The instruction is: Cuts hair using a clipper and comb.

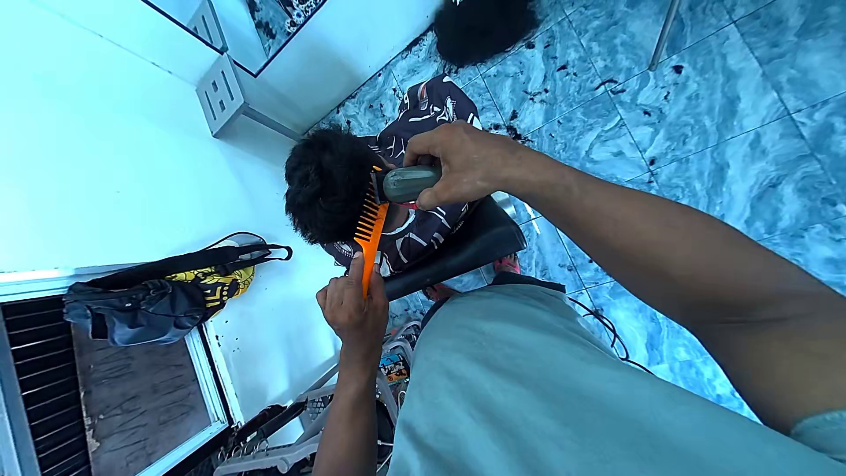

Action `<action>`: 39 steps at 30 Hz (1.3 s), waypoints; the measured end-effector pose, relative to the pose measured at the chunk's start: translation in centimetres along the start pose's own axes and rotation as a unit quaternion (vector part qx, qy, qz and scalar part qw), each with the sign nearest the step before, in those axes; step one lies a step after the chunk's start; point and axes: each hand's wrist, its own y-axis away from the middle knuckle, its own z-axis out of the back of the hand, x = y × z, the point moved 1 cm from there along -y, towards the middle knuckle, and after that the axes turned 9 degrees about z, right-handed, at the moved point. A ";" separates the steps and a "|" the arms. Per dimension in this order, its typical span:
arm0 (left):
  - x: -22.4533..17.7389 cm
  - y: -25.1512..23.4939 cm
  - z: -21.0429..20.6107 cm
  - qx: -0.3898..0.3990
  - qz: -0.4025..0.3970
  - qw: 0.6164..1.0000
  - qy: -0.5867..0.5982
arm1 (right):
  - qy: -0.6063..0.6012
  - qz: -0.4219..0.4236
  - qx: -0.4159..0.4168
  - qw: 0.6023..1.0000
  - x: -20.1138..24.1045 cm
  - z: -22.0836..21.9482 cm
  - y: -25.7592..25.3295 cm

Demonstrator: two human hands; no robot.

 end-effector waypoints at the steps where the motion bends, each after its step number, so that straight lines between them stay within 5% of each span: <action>1: 0.0 0.0 0.0 -0.001 -0.002 1.000 0.001 | -0.002 0.006 -0.001 1.000 0.1 0.0 -0.1; 6: 0.0 0.0 -0.1 0.014 -0.001 1.000 0.001 | 0.016 -0.005 0.003 1.000 0.2 0.4 -0.2; 10: 0.4 0.7 0.5 0.136 0.015 0.990 0.037 | 0.028 0.000 0.013 1.000 -0.2 0.8 0.0; 19: 0.1 -0.5 1.0 0.004 0.048 0.998 0.050 | 0.097 -0.008 0.017 0.995 0.8 2.4 -0.7; 39: 0.3 -0.8 0.5 -0.010 0.008 1.000 0.020 | 0.215 0.003 0.048 0.975 6.2 1.8 -0.4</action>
